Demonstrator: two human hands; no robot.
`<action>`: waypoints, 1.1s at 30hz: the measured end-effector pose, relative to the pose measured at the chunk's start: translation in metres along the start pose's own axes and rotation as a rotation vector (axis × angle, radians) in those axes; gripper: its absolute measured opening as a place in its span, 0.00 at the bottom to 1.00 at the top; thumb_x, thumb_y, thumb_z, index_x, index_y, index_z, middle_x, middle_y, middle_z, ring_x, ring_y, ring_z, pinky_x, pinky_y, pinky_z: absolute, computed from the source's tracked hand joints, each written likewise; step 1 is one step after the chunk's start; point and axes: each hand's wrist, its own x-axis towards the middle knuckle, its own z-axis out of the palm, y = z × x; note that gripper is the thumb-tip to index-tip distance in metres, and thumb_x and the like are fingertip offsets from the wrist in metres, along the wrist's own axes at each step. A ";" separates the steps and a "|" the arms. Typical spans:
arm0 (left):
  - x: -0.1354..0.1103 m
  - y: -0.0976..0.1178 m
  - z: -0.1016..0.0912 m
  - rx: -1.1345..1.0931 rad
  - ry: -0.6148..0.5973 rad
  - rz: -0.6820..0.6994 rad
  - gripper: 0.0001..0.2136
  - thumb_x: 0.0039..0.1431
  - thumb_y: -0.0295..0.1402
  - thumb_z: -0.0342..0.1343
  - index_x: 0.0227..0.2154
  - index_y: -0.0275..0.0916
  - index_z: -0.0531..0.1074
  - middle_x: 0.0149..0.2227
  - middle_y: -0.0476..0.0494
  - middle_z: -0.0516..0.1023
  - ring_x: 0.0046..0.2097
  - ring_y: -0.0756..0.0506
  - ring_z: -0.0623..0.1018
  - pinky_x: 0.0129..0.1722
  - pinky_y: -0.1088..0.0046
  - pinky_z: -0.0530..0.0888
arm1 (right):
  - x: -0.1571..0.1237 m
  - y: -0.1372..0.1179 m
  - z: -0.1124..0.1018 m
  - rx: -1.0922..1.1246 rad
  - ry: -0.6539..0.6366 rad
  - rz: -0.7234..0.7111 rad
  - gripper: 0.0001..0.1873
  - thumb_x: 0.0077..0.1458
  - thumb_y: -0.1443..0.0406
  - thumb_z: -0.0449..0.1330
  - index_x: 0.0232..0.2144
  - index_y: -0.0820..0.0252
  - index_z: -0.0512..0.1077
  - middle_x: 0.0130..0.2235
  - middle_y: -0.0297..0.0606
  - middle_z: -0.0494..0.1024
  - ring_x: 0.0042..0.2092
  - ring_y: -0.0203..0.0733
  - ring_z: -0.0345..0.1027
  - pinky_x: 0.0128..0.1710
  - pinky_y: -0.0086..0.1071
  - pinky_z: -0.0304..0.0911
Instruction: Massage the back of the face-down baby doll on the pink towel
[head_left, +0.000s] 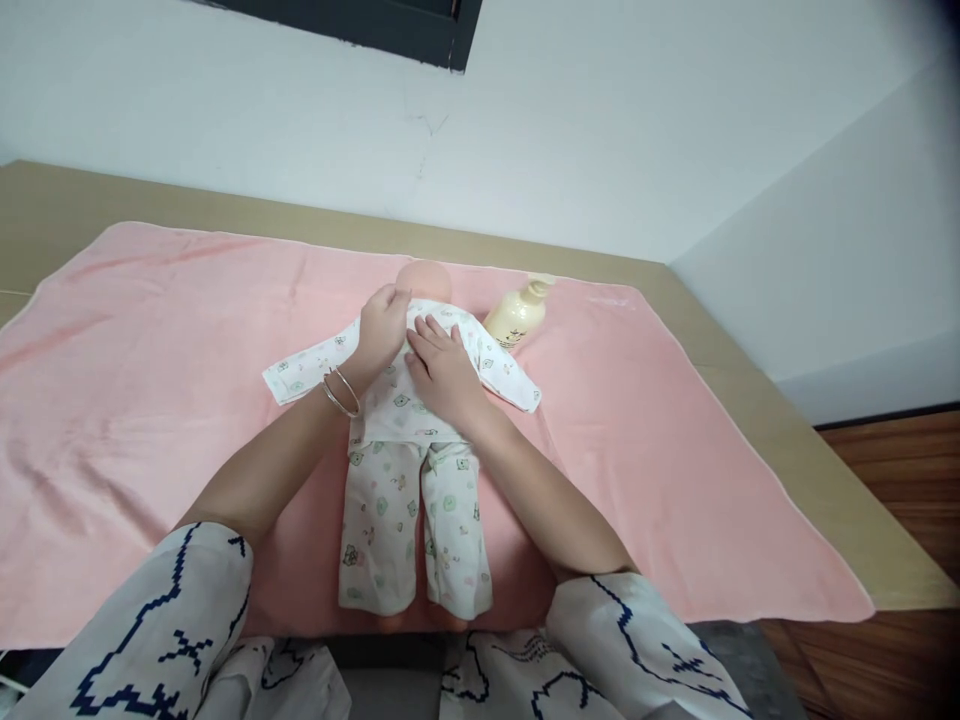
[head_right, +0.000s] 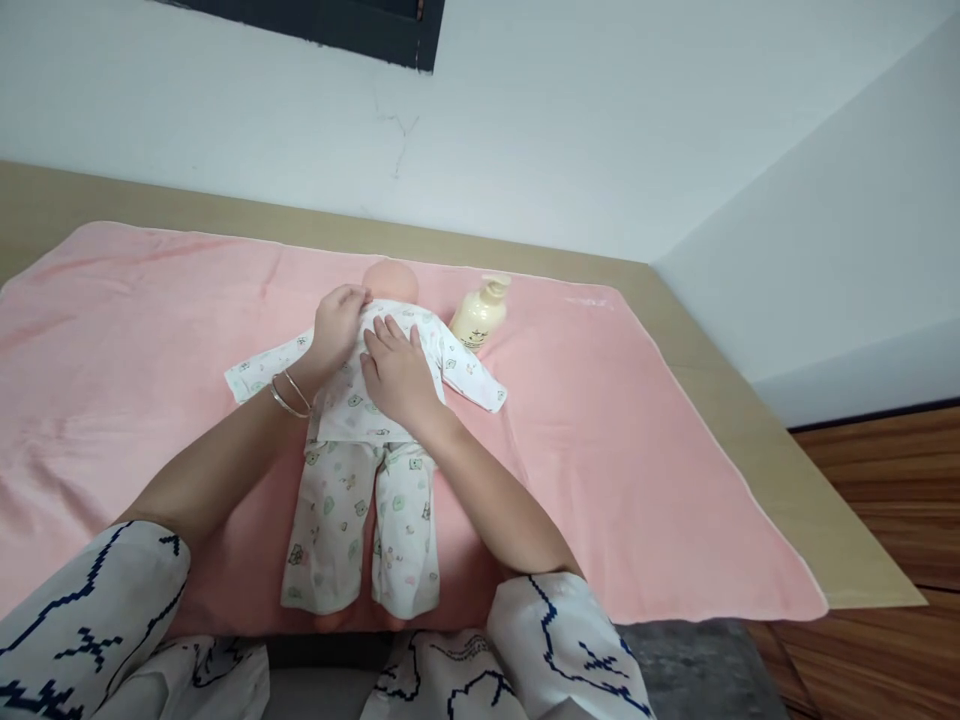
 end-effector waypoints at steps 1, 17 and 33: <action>-0.002 -0.005 0.002 0.043 -0.009 0.018 0.11 0.66 0.31 0.49 0.27 0.40 0.70 0.33 0.46 0.79 0.42 0.46 0.78 0.47 0.69 0.73 | 0.004 0.008 0.001 0.001 -0.006 -0.018 0.26 0.68 0.63 0.44 0.63 0.63 0.65 0.70 0.45 0.59 0.73 0.51 0.44 0.72 0.56 0.36; -0.017 -0.020 0.005 0.206 0.077 0.167 0.11 0.66 0.29 0.45 0.31 0.40 0.70 0.38 0.42 0.79 0.45 0.44 0.76 0.50 0.66 0.71 | 0.008 0.014 0.000 -0.085 -0.034 0.020 0.28 0.67 0.62 0.45 0.67 0.61 0.58 0.72 0.47 0.52 0.74 0.55 0.40 0.71 0.58 0.35; -0.018 -0.022 0.005 0.203 0.060 0.206 0.10 0.65 0.30 0.45 0.30 0.42 0.69 0.37 0.43 0.79 0.45 0.44 0.77 0.50 0.66 0.72 | 0.011 0.029 0.004 -0.075 0.075 0.192 0.34 0.68 0.54 0.42 0.68 0.71 0.55 0.70 0.57 0.55 0.72 0.59 0.46 0.70 0.56 0.42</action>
